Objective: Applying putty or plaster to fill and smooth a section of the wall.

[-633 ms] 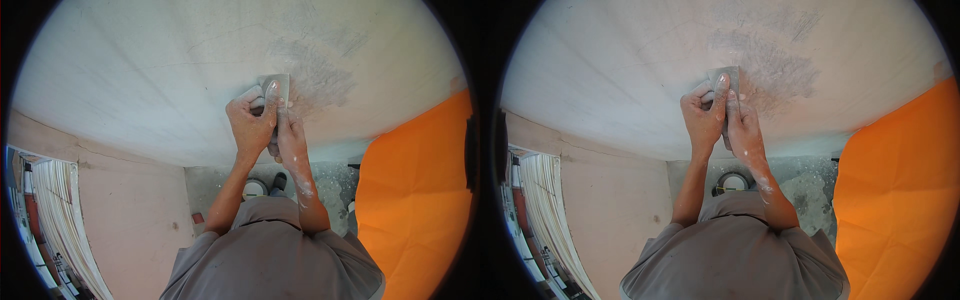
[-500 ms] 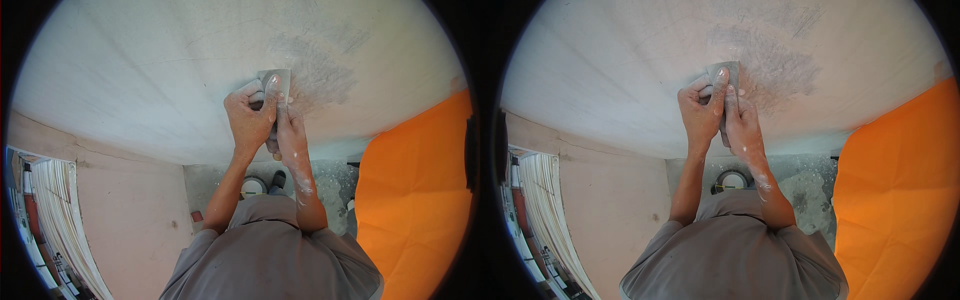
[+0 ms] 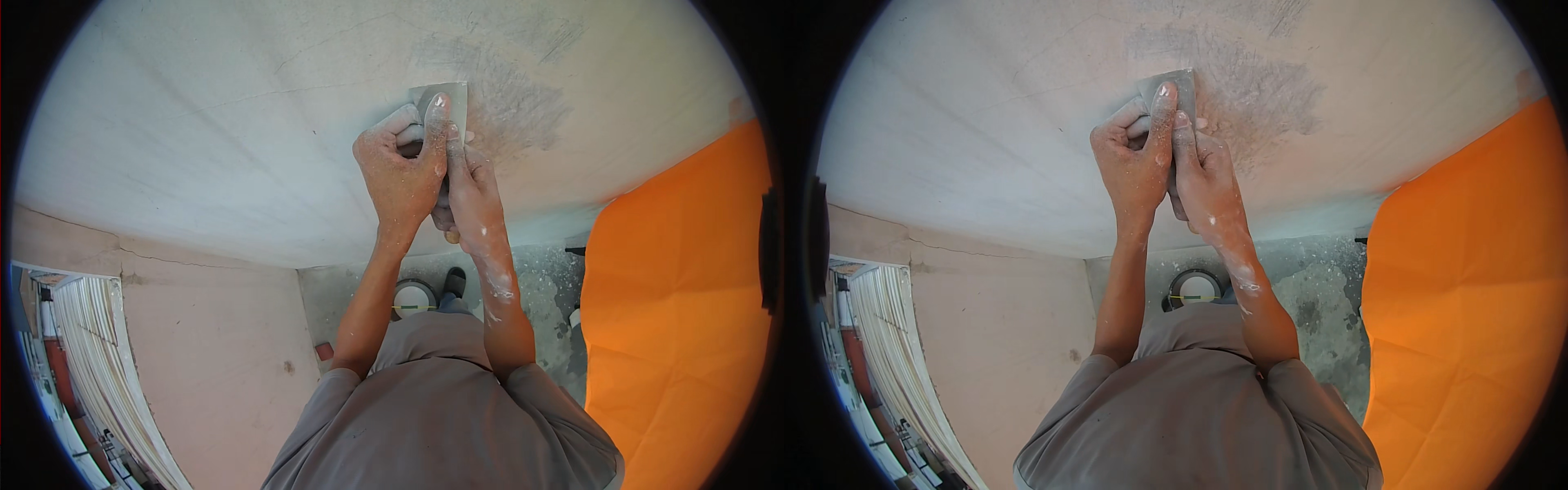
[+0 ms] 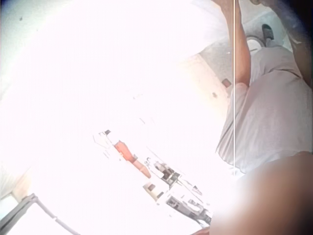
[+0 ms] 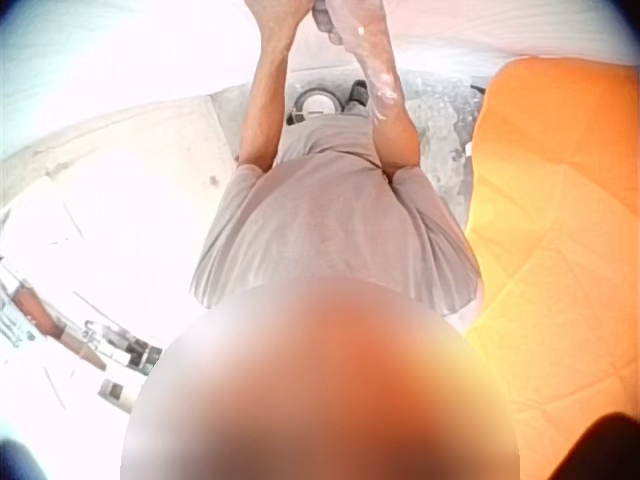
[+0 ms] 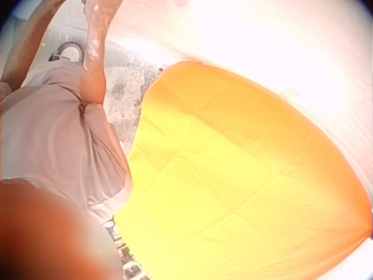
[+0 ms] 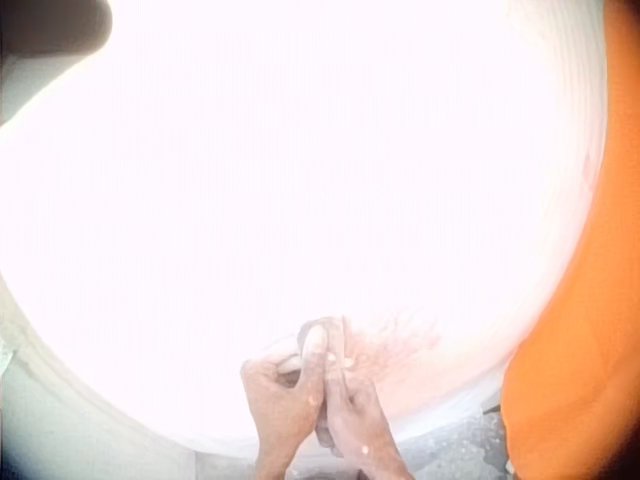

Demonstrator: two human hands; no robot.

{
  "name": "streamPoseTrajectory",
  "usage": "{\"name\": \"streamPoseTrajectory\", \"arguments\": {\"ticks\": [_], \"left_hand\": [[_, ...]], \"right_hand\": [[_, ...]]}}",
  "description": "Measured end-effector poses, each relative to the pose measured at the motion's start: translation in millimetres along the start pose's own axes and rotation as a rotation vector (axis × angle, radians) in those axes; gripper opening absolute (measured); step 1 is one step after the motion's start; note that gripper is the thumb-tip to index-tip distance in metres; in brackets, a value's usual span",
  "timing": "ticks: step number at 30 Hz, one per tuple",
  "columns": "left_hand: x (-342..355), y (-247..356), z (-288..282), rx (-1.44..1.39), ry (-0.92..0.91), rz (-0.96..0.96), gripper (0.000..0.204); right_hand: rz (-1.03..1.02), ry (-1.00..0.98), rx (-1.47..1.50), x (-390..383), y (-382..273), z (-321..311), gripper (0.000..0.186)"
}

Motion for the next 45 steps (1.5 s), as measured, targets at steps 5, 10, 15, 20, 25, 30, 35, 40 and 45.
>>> {"name": "streamPoseTrajectory", "arguments": {"ticks": [5,10,15,20,25,30,35,40,45], "left_hand": [[-9.0,-19.3,-2.4,0.003,0.012,-0.019,0.031],[-7.0,-6.2,4.1,-0.119,0.032,-0.032,0.031],[-9.6,-21.3,0.7,-0.018,0.031,-0.022,0.026],[-1.9,-5.9,4.9,-0.064,-0.014,-0.029,0.026],[-7.4,-24.6,2.0,-0.055,0.041,-0.056,0.026],[-11.1,-12.5,4.9,-0.144,0.052,-0.094,0.029],[-5.8,-24.9,4.7,-0.139,0.083,-0.027,0.030],[-9.2,-18.5,5.2,-0.138,0.035,-0.079,0.028],[-4.3,-21.7,-4.5,-0.126,0.028,-0.045,0.026]], "right_hand": [[-0.005,-0.020,-0.136,-1.6,4.3,-7.3,0.053],[-0.019,-0.037,-0.202,-1.5,-18.9,-6.3,0.060],[0.012,-0.074,-0.195,3.8,-5.1,-12.2,0.061],[-0.086,-0.028,-0.166,0.7,-20.5,-6.3,0.052],[-0.107,-0.055,-0.250,8.1,-6.8,-10.7,0.054],[-0.127,-0.064,-0.282,3.7,-16.0,-11.7,0.055],[-0.070,-0.068,-0.339,6.1,-25.2,-8.9,0.058],[-0.134,-0.050,-0.252,4.9,-6.0,-12.5,0.055],[-0.139,-0.063,-0.242,5.6,-4.0,-5.8,0.056]]}}
Point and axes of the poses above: each hand's wrist, its own x-axis towards the middle knuckle, its own z-axis out of the palm, y = z × x, the point moved 1 cm from there along x, towards the middle knuckle, and after that the axes turned 9 degrees about y, right-handed, at the moved point
